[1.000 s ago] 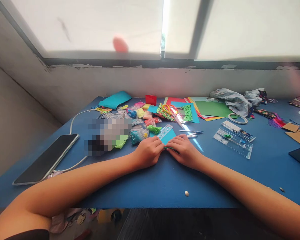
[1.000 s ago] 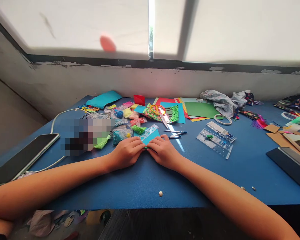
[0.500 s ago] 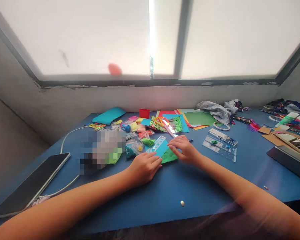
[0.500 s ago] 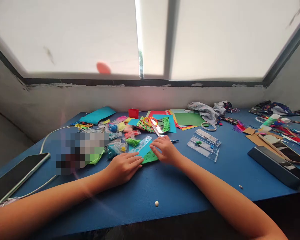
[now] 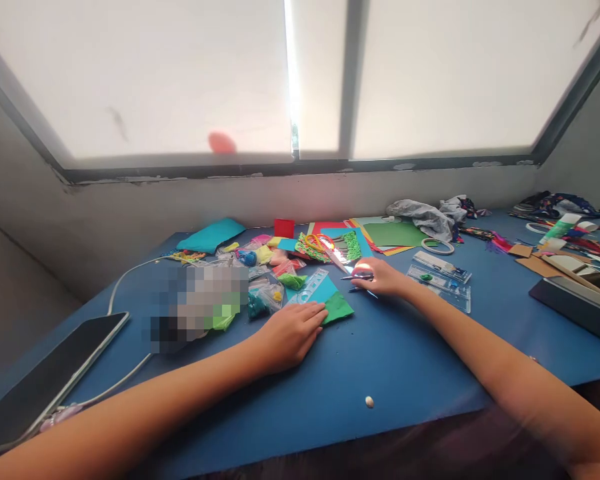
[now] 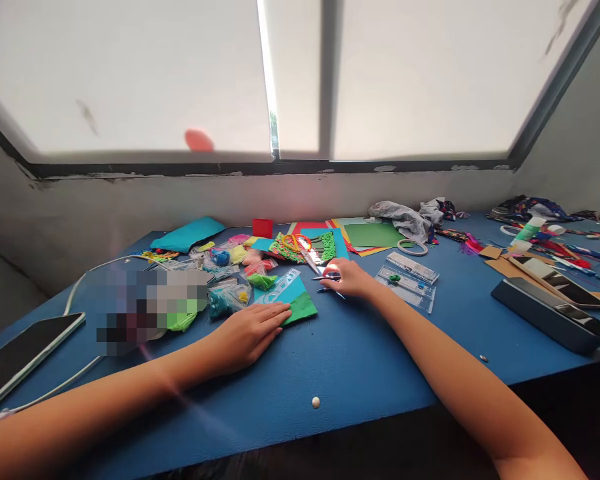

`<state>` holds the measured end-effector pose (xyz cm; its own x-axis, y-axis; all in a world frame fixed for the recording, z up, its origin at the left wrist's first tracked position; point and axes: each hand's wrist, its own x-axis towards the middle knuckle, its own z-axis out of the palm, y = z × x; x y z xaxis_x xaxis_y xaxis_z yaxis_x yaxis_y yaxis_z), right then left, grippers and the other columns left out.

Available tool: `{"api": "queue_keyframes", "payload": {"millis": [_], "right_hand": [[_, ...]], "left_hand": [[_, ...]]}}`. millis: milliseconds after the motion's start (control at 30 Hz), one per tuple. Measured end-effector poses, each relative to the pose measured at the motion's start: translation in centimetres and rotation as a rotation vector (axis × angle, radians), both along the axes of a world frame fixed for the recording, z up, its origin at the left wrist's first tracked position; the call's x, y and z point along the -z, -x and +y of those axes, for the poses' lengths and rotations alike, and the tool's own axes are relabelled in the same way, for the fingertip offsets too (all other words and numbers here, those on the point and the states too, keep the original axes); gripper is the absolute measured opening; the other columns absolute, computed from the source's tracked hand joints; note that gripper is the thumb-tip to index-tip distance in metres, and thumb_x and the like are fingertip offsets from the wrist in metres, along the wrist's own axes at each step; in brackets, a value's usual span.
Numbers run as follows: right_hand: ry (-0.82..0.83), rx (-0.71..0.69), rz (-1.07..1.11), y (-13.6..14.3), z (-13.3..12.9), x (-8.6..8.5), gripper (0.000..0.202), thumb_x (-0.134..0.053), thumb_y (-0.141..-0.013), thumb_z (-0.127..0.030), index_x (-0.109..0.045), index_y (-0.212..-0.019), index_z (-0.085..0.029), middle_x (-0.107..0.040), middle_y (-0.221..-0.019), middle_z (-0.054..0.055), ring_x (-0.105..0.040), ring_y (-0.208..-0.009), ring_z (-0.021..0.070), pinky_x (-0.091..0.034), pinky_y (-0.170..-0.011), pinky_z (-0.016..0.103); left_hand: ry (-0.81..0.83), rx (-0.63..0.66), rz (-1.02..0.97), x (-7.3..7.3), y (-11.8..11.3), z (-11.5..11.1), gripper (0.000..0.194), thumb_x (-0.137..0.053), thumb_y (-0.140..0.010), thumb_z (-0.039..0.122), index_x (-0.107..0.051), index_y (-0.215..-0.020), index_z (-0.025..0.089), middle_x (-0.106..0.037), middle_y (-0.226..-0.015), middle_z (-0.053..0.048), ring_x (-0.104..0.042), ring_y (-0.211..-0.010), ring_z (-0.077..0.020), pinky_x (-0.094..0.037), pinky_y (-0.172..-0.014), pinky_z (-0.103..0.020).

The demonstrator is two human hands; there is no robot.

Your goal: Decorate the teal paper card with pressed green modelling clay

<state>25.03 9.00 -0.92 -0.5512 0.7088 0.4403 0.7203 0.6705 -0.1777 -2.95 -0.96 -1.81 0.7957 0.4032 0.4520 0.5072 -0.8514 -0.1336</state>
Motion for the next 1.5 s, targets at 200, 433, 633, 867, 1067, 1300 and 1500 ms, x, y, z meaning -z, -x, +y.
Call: {"api": "queue_keyframes", "payload": {"millis": [200,433,633,867,1067,1300,1500], "right_hand": [[0.159,0.004,-0.023,-0.1,-0.3,-0.9,0.010,-0.070,-0.080,-0.031,-0.070,-0.082,-0.021,-0.070,-0.082,0.004,-0.064,-0.070,0.0171,-0.049,-0.063,0.026],[0.236,0.035,0.008,0.4,-0.3,-1.1,0.016,-0.058,-0.082,-0.020,-0.059,-0.066,-0.019,-0.064,-0.074,0.004,-0.056,-0.065,0.0153,-0.043,-0.061,0.024],[0.285,0.136,0.139,0.6,-0.5,-0.8,0.013,-0.047,-0.087,-0.025,-0.050,-0.075,-0.021,-0.060,-0.069,0.003,-0.047,-0.057,0.0147,-0.037,-0.057,0.026],[0.346,0.214,0.408,1.4,-1.0,-1.4,0.024,-0.042,-0.090,-0.045,-0.047,-0.089,-0.022,-0.046,-0.062,-0.002,-0.043,-0.056,0.0154,-0.034,-0.056,0.027],[0.751,-0.008,0.859,3.6,-3.6,-2.9,0.069,-0.047,-0.069,-0.088,-0.047,-0.091,-0.023,-0.026,-0.056,-0.011,-0.019,-0.041,0.0067,-0.017,-0.040,0.022],[0.997,-0.118,1.121,5.5,-6.6,-3.4,0.033,-0.065,-0.079,-0.047,-0.062,-0.090,-0.017,-0.032,-0.052,-0.009,-0.038,-0.046,0.0095,-0.033,-0.046,0.024],[0.920,-0.048,0.880,5.4,-5.5,-2.5,0.039,-0.053,-0.088,-0.050,-0.067,-0.082,-0.014,-0.057,-0.064,0.001,-0.051,-0.057,0.0118,-0.041,-0.056,0.026]], "left_hand": [[0.035,0.069,0.021,0.0,0.2,0.2,0.036,-0.033,-0.100,0.019,-0.060,-0.122,0.010,-0.067,-0.125,-0.016,-0.066,-0.112,-0.0234,-0.054,-0.090,-0.035],[0.174,0.105,0.040,-1.2,0.1,-1.0,0.041,-0.037,-0.101,0.032,-0.052,-0.133,0.012,-0.058,-0.137,-0.015,-0.054,-0.128,-0.0279,-0.040,-0.105,-0.047],[0.516,0.122,0.329,-2.3,-0.1,-1.5,0.060,-0.027,-0.103,0.045,-0.026,-0.152,0.012,-0.023,-0.159,-0.011,-0.021,-0.149,-0.0231,-0.020,-0.120,-0.042],[0.581,0.103,0.314,-2.2,-0.2,-1.5,0.064,-0.031,-0.101,0.051,-0.024,-0.153,0.014,-0.021,-0.160,-0.010,-0.019,-0.150,-0.0238,-0.015,-0.122,-0.043],[0.567,0.119,0.276,-2.2,-0.2,-1.4,0.063,-0.033,-0.101,0.050,-0.025,-0.153,0.016,-0.025,-0.159,-0.010,-0.023,-0.148,-0.0248,-0.018,-0.121,-0.043],[0.541,0.120,0.241,-2.2,-0.4,-1.4,0.061,-0.034,-0.100,0.051,-0.030,-0.151,0.018,-0.033,-0.157,-0.011,-0.031,-0.146,-0.0265,-0.024,-0.118,-0.045],[0.562,0.109,0.226,-2.4,-0.6,-1.4,0.060,-0.038,-0.099,0.051,-0.035,-0.149,0.017,-0.037,-0.155,-0.012,-0.035,-0.143,-0.0280,-0.026,-0.117,-0.047]]}}
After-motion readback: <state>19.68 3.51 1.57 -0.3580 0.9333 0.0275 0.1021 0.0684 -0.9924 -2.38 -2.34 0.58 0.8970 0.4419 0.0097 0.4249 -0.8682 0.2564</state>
